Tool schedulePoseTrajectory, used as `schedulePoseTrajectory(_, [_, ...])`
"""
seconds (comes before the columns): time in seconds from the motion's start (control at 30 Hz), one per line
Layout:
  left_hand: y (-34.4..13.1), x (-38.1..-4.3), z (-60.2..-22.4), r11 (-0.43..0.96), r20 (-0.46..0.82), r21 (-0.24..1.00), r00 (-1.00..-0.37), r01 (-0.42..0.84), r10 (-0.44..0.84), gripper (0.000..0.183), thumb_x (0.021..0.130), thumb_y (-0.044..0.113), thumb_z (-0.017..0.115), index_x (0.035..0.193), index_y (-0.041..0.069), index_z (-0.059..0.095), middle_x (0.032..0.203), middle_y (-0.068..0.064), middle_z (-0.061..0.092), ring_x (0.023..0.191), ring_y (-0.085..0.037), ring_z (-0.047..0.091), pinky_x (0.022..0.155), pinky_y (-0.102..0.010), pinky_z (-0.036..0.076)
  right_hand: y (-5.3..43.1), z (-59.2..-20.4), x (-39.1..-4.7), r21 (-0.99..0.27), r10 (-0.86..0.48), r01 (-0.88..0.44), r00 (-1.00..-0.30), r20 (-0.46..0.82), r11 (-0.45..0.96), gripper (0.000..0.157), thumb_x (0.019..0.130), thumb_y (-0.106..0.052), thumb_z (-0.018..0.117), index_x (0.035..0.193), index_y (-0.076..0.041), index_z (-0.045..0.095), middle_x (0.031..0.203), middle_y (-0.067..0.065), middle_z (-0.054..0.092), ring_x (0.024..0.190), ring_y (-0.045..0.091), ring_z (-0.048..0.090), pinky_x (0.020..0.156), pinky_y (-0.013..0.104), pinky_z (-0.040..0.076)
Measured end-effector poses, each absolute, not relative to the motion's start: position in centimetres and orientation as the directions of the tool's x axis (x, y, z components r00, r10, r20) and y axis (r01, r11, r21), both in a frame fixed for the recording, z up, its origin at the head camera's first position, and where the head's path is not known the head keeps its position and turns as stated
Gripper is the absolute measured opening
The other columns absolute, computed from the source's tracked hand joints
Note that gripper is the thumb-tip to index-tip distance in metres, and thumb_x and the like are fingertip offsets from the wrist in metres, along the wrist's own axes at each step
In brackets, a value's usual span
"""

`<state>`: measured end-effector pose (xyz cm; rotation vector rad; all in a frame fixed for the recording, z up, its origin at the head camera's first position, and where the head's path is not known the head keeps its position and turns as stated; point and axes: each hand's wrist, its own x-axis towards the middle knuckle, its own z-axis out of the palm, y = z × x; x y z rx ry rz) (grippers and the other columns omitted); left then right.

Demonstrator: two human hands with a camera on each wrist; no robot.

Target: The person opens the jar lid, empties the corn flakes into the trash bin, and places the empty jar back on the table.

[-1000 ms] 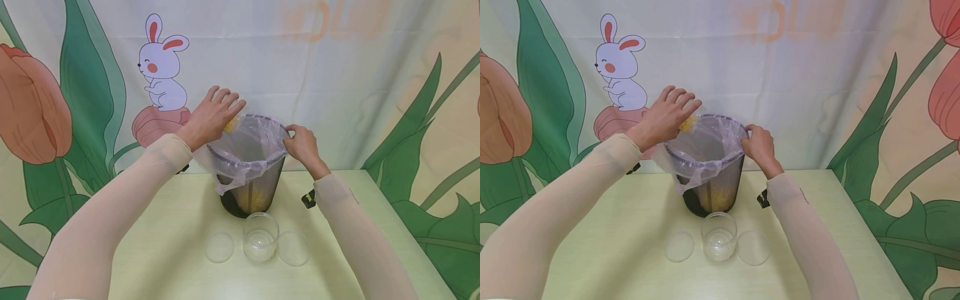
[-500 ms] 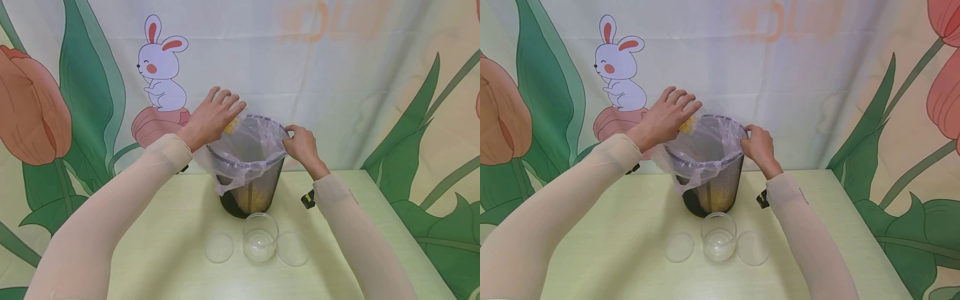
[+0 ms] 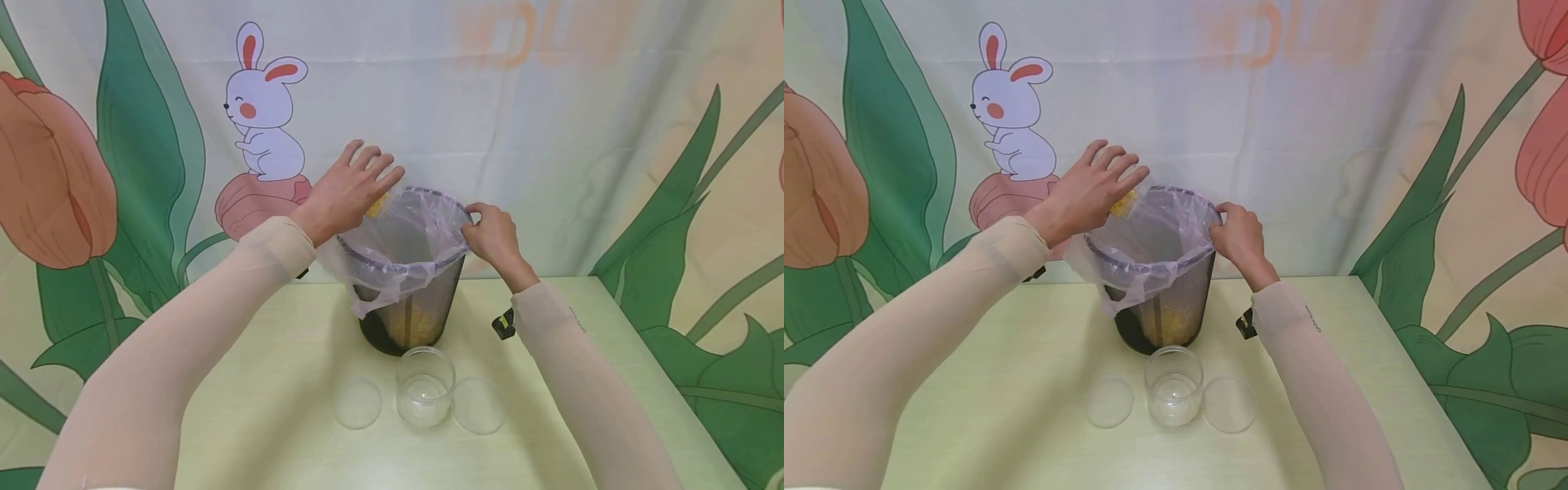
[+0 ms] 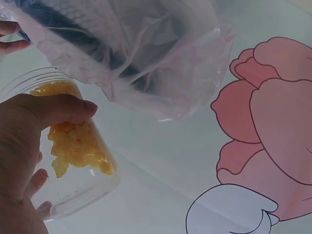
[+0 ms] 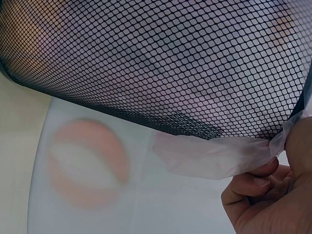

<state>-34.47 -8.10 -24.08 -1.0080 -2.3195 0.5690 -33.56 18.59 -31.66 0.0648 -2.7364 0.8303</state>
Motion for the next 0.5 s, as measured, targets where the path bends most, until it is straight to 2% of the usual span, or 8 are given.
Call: schedulePoseTrajectory(0.5, [-7.96,-34.56,-24.03,0.588,0.257,-0.620,-0.573,0.520,0.778,0.085,0.078,0.015,0.078,0.148,0.015,0.031,0.147,-0.015,0.039,0.138,-0.036,0.034,0.121,-0.055,0.019,18.60,-31.68,-33.59,-0.540,0.041,-0.125,-0.957,0.286,0.832,0.050,0.085,-0.015,0.048,0.134,-0.009,0.060,0.081,0.009,0.061,0.065,0.021,0.043,0.056,0.030,0.034])
